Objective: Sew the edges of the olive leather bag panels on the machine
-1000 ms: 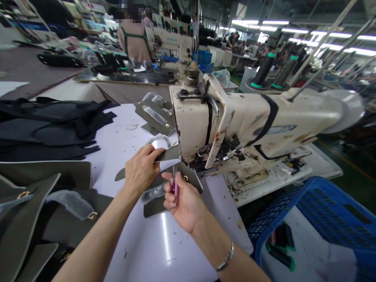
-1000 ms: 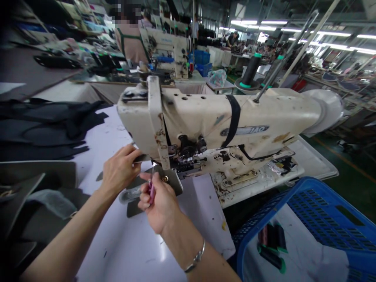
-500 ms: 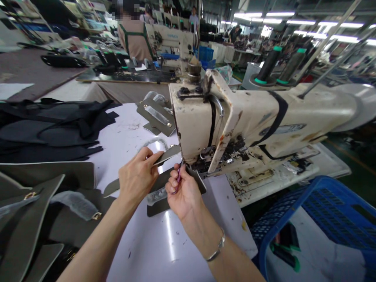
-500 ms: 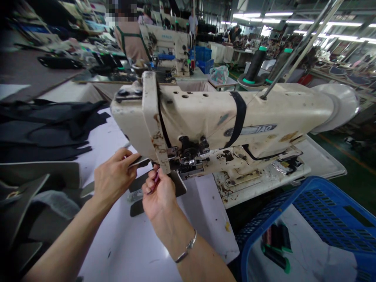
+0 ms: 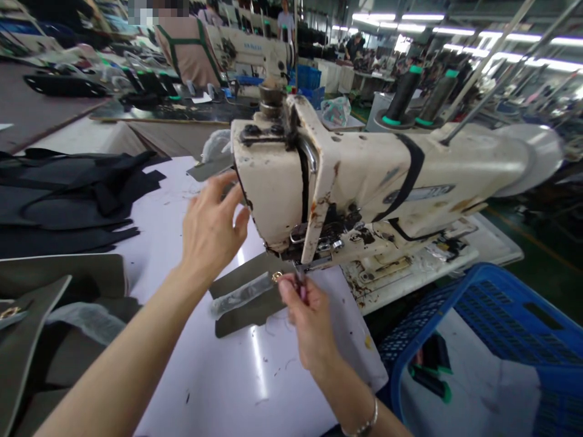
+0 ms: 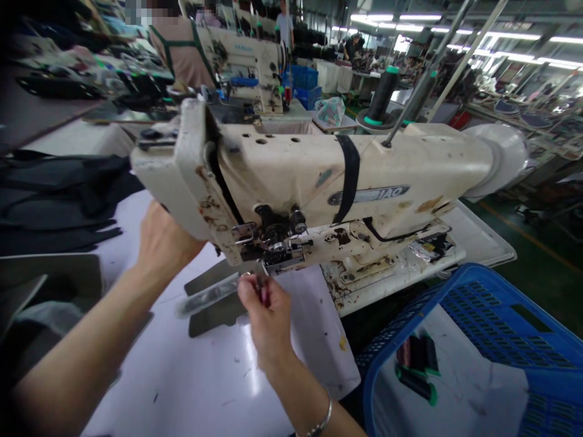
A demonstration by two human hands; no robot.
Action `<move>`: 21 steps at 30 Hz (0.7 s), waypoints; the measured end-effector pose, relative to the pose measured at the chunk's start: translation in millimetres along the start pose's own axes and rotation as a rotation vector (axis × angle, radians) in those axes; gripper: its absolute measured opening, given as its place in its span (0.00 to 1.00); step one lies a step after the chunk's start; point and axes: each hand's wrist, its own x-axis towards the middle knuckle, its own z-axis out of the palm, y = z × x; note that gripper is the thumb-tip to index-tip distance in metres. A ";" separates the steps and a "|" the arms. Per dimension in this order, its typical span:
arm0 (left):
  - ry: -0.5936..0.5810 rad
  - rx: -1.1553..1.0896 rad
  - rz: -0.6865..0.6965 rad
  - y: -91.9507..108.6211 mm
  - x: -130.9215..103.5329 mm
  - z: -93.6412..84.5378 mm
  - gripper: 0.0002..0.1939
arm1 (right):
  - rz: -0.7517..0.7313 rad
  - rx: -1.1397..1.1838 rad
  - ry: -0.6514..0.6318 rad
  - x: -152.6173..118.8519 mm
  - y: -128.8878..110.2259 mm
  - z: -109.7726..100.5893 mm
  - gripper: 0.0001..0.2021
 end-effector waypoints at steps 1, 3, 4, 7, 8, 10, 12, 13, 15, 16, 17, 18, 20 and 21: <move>0.027 -0.052 -0.026 11.3 -21.2 0.8 0.15 | -0.118 -0.120 0.083 1.5 0.2 -12.5 0.13; 0.090 -0.223 -0.055 36.0 -70.6 5.3 0.10 | -0.293 -0.354 0.182 7.7 0.7 -35.9 0.12; 0.068 -0.324 -0.047 48.6 -96.0 9.2 0.08 | -0.331 -0.455 0.185 11.8 1.1 -45.6 0.12; -0.156 -0.655 -0.016 81.9 -161.4 30.2 0.06 | -0.288 -0.623 0.074 24.2 4.0 -62.9 0.17; -0.254 -0.750 -0.078 90.4 -177.1 40.4 0.09 | -0.255 -0.628 0.034 27.4 5.3 -64.9 0.19; -0.401 -0.954 -0.294 102.8 -198.4 64.0 0.13 | -0.191 -0.580 -0.012 31.8 7.8 -64.9 0.24; -0.429 -1.223 -0.522 110.0 -207.9 87.5 0.21 | -0.112 -0.468 -0.037 33.9 9.1 -62.3 0.26; -0.398 -1.337 -0.606 112.2 -209.5 97.6 0.25 | -0.060 -0.399 -0.052 34.3 9.0 -60.9 0.27; -0.293 -1.460 -0.692 113.9 -209.2 111.8 0.31 | 0.048 -0.273 -0.083 34.5 7.6 -58.8 0.28; -0.240 -1.463 -0.705 113.6 -208.1 115.8 0.33 | 0.090 -0.223 -0.095 34.5 6.3 -58.3 0.28; -0.199 -1.442 -0.706 112.5 -207.1 117.9 0.34 | 0.120 -0.183 -0.107 34.5 4.9 -58.0 0.29; -0.175 -1.413 -0.700 110.7 -206.2 118.6 0.34 | 0.139 -0.154 -0.117 34.6 3.4 -58.0 0.28; -0.157 -1.366 -0.689 105.6 -205.7 117.3 0.34 | 0.148 -0.121 -0.136 35.1 0.4 -58.1 0.26; -0.150 -1.335 -0.693 102.9 -206.2 116.1 0.34 | 0.146 -0.114 -0.140 35.6 -0.9 -58.1 0.25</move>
